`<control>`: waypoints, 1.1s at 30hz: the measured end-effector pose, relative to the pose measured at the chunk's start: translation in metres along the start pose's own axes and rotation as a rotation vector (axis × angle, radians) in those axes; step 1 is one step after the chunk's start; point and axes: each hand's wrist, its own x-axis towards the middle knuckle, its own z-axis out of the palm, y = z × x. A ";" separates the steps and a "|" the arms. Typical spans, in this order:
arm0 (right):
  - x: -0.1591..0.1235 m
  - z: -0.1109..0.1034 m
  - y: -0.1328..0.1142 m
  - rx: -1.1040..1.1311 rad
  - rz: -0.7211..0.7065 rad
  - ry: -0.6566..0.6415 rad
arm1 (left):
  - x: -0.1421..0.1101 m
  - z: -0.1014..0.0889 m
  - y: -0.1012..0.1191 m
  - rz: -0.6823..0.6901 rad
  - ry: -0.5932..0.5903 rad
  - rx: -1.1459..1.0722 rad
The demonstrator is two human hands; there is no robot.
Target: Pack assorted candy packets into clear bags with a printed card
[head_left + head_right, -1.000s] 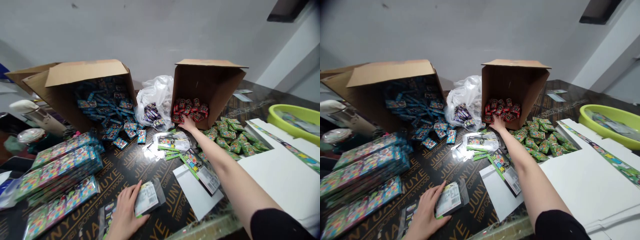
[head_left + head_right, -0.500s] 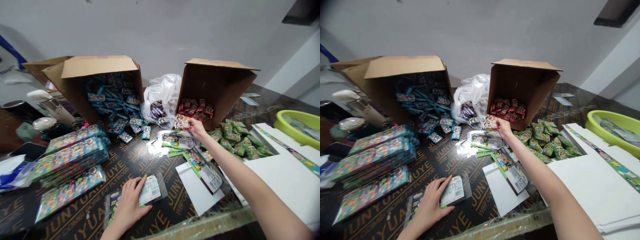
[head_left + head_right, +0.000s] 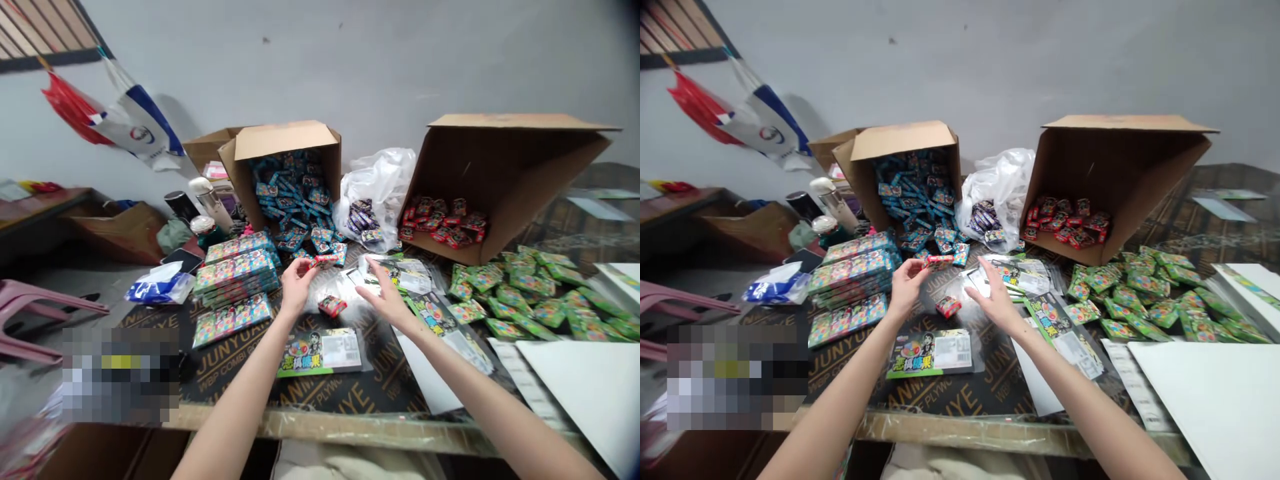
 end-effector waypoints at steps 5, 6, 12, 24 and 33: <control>-0.022 -0.010 -0.008 0.255 0.021 -0.260 | -0.039 -0.010 0.013 -0.160 -0.297 -0.306; -0.027 -0.010 -0.012 0.329 -0.003 -0.337 | -0.050 -0.008 0.014 -0.220 -0.372 -0.395; -0.058 -0.002 -0.035 0.303 -0.164 -0.424 | -0.094 0.007 0.005 -0.463 -0.458 -0.605; -0.096 -0.005 -0.035 -0.261 -0.301 -0.294 | -0.136 0.011 0.010 -0.621 -0.474 -0.562; -0.103 -0.003 -0.037 -0.629 -0.360 -0.181 | -0.139 0.018 0.008 -0.341 -0.250 -0.068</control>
